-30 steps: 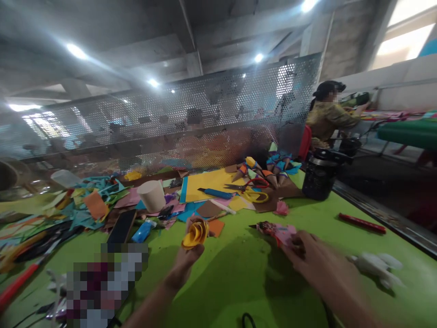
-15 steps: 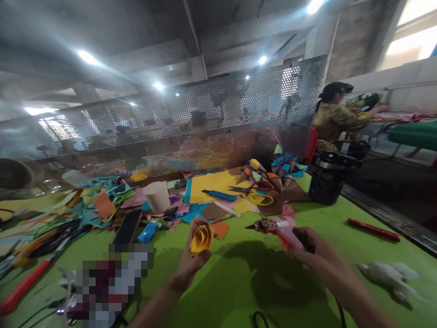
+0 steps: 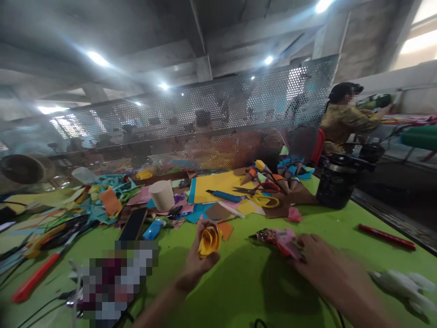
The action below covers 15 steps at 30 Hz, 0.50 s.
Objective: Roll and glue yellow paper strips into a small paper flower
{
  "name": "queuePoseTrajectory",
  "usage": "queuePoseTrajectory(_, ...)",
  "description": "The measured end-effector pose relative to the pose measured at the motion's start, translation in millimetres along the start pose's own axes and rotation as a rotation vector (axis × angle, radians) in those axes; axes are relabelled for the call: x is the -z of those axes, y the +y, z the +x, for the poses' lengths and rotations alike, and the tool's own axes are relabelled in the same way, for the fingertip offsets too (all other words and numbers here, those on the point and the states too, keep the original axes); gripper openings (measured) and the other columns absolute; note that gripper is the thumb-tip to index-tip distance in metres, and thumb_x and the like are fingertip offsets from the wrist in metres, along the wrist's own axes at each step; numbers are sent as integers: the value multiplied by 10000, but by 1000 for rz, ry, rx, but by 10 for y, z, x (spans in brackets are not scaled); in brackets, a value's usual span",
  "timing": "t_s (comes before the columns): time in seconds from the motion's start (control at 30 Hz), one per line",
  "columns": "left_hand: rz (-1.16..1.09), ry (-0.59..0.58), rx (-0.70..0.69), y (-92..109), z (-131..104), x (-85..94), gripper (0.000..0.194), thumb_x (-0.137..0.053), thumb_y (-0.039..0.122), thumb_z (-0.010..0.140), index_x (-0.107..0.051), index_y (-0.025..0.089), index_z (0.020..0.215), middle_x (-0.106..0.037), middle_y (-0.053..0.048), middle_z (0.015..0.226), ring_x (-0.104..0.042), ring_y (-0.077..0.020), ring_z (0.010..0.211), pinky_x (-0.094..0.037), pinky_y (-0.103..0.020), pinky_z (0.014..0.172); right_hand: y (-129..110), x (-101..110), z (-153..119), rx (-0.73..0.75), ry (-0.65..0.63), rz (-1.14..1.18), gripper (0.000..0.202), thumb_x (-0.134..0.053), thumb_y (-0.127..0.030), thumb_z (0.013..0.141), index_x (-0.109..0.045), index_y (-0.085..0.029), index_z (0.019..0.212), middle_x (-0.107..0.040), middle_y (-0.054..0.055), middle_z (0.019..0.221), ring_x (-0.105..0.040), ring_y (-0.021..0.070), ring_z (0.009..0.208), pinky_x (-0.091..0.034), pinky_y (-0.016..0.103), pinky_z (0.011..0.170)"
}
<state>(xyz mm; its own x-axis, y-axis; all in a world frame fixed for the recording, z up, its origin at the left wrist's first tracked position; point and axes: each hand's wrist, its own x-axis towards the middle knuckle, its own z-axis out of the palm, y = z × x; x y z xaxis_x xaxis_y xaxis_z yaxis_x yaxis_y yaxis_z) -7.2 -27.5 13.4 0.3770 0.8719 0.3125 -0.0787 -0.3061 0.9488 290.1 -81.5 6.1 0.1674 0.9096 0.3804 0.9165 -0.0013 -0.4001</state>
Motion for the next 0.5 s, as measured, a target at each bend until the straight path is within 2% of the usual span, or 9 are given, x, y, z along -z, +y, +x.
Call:
queuePoseTrajectory(0.03,8,-11,1,-4,2,3,667,-685,648,712,-408,237,1158,-504,-48,1048,-485,-238,955,-398,-357,882,-115,66,7,6,10,-18,190,-641,-430,787,-698,-248,789,-720,114,816,-681,294,619,-444,379,508)
queuePoseTrajectory(0.07,18,-27,6,-3,2,4,649,-694,611,718,-404,236,1162,-506,-46,1046,-483,-233,946,-403,-353,872,-270,134,19,39,40,17,248,-576,-448,851,-700,-237,892,-717,120,910,-690,296,685,-463,381,537)
queuePoseTrajectory(0.1,30,-43,11,4,1,2,621,-702,559,725,-402,236,1162,-507,-41,1040,-482,-225,932,-409,-346,857,-455,195,34,89,67,79,262,-542,-455,885,-693,-242,905,-712,103,925,-686,278,701,-477,373,560)
queuePoseTrajectory(0.17,71,-41,25,29,-2,-9,545,-705,416,727,-404,238,1145,-505,-22,1012,-479,-203,897,-415,-327,825,-857,274,69,265,54,267,221,-521,-397,931,-673,-255,855,-699,50,875,-673,225,741,-499,337,640)
queuePoseTrajectory(0.2,97,-29,29,42,-4,-17,514,-698,339,718,-405,240,1129,-501,-11,992,-477,-191,879,-415,-315,810,-1045,286,86,315,6,342,184,-528,-347,941,-662,-255,856,-691,32,870,-665,199,750,-500,316,669)
queuePoseTrajectory(0.27,137,-7,27,56,-5,-34,489,-670,210,695,-403,244,1104,-489,10,959,-472,-169,849,-416,-289,781,-1340,265,114,347,-32,433,101,-562,-263,917,-650,-249,868,-688,11,876,-634,158,678,-474,271,598)
queuePoseTrajectory(0.37,135,-23,0,25,0,-49,507,-654,129,687,-384,249,1099,-475,25,944,-473,-145,819,-424,-255,734,-1544,178,137,308,12,399,54,-629,-211,854,-638,-229,804,-686,-2,811,-626,159,662,-441,266,583)
queuePoseTrajectory(0.5,111,-46,-47,-69,14,-43,528,-684,138,705,-371,248,1115,-485,21,964,-507,-141,836,-446,-247,736,-1557,96,136,276,10,316,79,-675,-182,810,-635,-222,754,-695,-10,792,-636,166,663,-409,265,564)
